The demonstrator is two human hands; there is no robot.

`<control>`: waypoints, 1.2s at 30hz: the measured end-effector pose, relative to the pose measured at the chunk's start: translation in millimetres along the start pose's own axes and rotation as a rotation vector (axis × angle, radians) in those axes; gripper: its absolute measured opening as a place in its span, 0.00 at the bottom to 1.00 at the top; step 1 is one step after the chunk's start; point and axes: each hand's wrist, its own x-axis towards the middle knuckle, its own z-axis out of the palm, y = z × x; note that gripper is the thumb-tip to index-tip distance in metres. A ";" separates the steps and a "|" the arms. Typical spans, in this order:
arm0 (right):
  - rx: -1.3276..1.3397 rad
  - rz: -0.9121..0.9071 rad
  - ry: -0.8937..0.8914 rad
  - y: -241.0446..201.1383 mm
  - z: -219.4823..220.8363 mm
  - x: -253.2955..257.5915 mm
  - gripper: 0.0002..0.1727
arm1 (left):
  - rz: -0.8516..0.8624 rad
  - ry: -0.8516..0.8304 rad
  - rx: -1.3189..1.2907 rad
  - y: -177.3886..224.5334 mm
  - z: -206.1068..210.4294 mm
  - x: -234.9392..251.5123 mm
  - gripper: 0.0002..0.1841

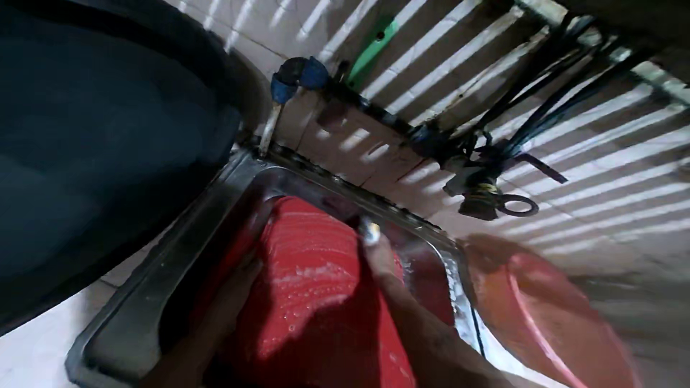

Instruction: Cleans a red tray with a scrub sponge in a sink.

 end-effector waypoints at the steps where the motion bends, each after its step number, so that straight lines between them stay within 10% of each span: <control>1: -0.002 0.085 0.010 35.3 -11.0 3.5 0.31 | 0.010 -0.003 0.002 -1.4 0.2 0.3 0.26; 8: 0.028 0.219 0.213 111.9 4.2 -102.7 0.35 | 0.084 0.005 0.002 -14.4 1.1 7.1 0.26; 17: -0.035 -0.403 -0.315 -106.2 49.0 -189.6 0.37 | 0.214 0.033 0.086 -40.9 -1.9 21.0 0.26; 26: 0.048 0.197 -0.086 127.0 -0.6 -184.7 0.40 | 0.087 0.068 -0.064 -24.1 4.0 6.8 0.24; 33: -0.067 -0.262 -0.405 -85.0 41.9 -253.5 0.35 | 0.135 -0.005 0.011 -30.9 -0.3 10.3 0.27; 36: -0.098 -0.398 -0.576 -102.7 33.2 -253.0 0.40 | 0.153 -0.012 0.037 -31.1 -3.3 10.9 0.27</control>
